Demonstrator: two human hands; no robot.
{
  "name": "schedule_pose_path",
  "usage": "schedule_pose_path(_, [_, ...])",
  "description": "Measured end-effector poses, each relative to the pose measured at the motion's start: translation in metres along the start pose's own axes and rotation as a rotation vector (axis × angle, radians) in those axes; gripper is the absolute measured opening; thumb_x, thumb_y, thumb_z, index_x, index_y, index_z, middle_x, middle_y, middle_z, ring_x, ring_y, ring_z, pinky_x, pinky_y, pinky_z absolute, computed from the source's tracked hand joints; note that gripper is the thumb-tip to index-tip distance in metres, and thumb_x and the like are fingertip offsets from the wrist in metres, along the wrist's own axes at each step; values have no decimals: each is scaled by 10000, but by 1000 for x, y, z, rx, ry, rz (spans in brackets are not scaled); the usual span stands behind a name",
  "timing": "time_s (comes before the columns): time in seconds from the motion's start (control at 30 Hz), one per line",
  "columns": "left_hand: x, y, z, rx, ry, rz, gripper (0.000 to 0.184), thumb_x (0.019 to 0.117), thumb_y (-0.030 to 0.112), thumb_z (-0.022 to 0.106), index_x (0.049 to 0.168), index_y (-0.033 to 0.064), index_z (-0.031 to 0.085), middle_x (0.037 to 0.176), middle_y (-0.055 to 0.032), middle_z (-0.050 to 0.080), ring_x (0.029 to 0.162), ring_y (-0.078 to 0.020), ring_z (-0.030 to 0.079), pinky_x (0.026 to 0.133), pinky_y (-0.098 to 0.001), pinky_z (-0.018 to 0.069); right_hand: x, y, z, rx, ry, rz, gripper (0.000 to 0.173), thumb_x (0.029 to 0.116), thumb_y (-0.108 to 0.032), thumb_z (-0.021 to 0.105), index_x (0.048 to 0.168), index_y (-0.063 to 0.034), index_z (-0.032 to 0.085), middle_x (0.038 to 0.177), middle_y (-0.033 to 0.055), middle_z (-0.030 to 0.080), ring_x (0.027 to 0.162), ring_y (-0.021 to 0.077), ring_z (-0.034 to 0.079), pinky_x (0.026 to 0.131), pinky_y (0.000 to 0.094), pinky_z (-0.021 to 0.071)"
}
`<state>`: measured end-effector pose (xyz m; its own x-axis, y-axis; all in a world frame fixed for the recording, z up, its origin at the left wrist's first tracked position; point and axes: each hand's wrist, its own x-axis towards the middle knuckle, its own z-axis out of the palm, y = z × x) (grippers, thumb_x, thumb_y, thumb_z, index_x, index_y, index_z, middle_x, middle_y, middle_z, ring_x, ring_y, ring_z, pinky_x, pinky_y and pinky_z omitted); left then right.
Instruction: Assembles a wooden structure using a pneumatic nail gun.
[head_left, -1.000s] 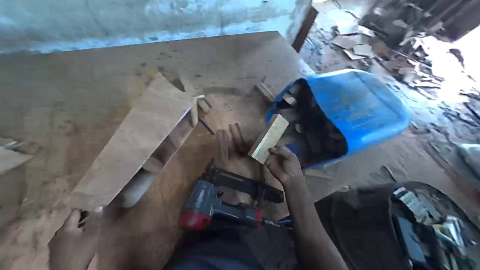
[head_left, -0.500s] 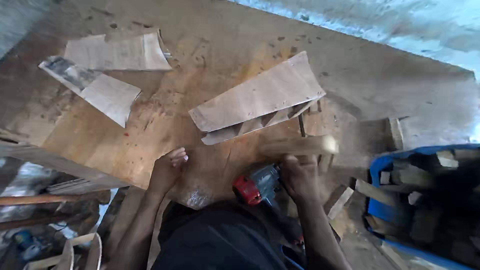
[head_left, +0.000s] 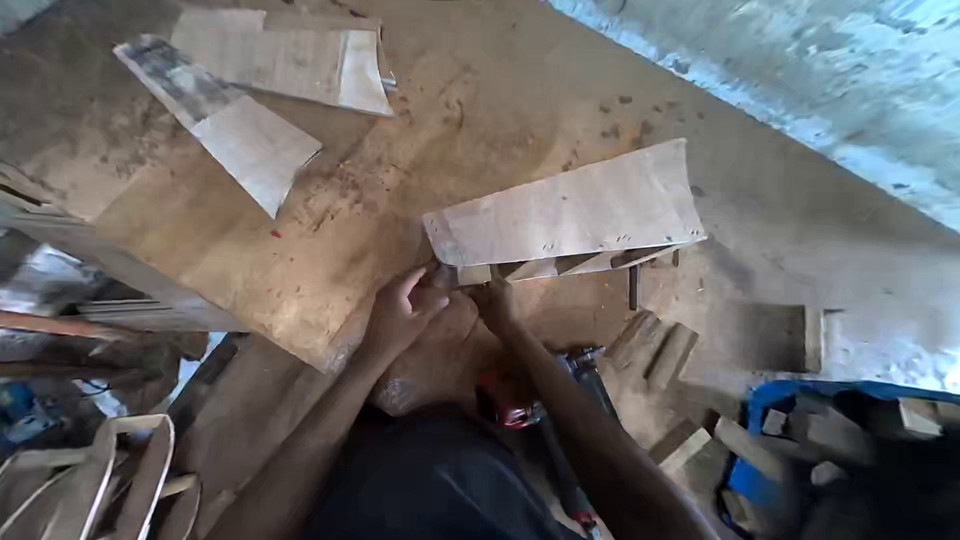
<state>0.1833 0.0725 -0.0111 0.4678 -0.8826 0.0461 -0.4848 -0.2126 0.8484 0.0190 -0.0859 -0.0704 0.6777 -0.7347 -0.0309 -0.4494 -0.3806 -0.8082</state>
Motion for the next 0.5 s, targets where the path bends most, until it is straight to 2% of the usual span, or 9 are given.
schedule_pose_path(0.07, [8,-1,12,-83,9,19,609,895,407,791,1394,105,617,1330,-55,669,1229,-133,637,1085,-401,538,1,-3,-1,-51,-12,-15,472,963,-221,709,1383,-36,599,1305,166,670,1172,294,672,1034,543,534])
schedule_pose_path(0.13, [16,-3,23,-165,23,14,595,887,418,799,1359,98,631,1279,-40,686,1173,-116,663,1040,-384,573,2,-6,1,-8,13,-82,415,960,-195,714,1335,-40,623,1263,143,689,1151,252,680,1040,494,543])
schedule_pose_path(0.2, [25,-2,29,-258,41,2,498,885,372,806,1264,81,665,1144,-41,725,1043,-128,707,941,-393,618,5,-3,2,18,19,-155,387,968,-162,691,1325,-28,620,1239,140,694,1131,235,686,1034,464,554])
schedule_pose_path(0.3, [30,1,28,-405,21,29,362,891,252,813,1162,49,686,1003,-54,735,931,-162,721,864,-396,639,7,1,5,10,34,-167,357,974,-181,686,1299,-42,637,1229,135,696,1118,234,691,1012,466,566])
schedule_pose_path(0.4, [30,-1,29,-443,38,53,295,894,161,803,1139,35,699,996,-51,744,924,-163,727,859,-387,643,5,0,6,21,53,-178,323,971,-185,684,1264,-50,666,1208,128,708,1098,235,699,990,479,574])
schedule_pose_path(0.5, [27,1,34,-506,63,67,322,902,115,788,1189,7,688,1068,-82,751,984,-185,734,899,-398,641,3,-9,-1,47,6,-162,374,981,-184,676,1319,-32,628,1235,139,696,1163,242,672,1053,469,537])
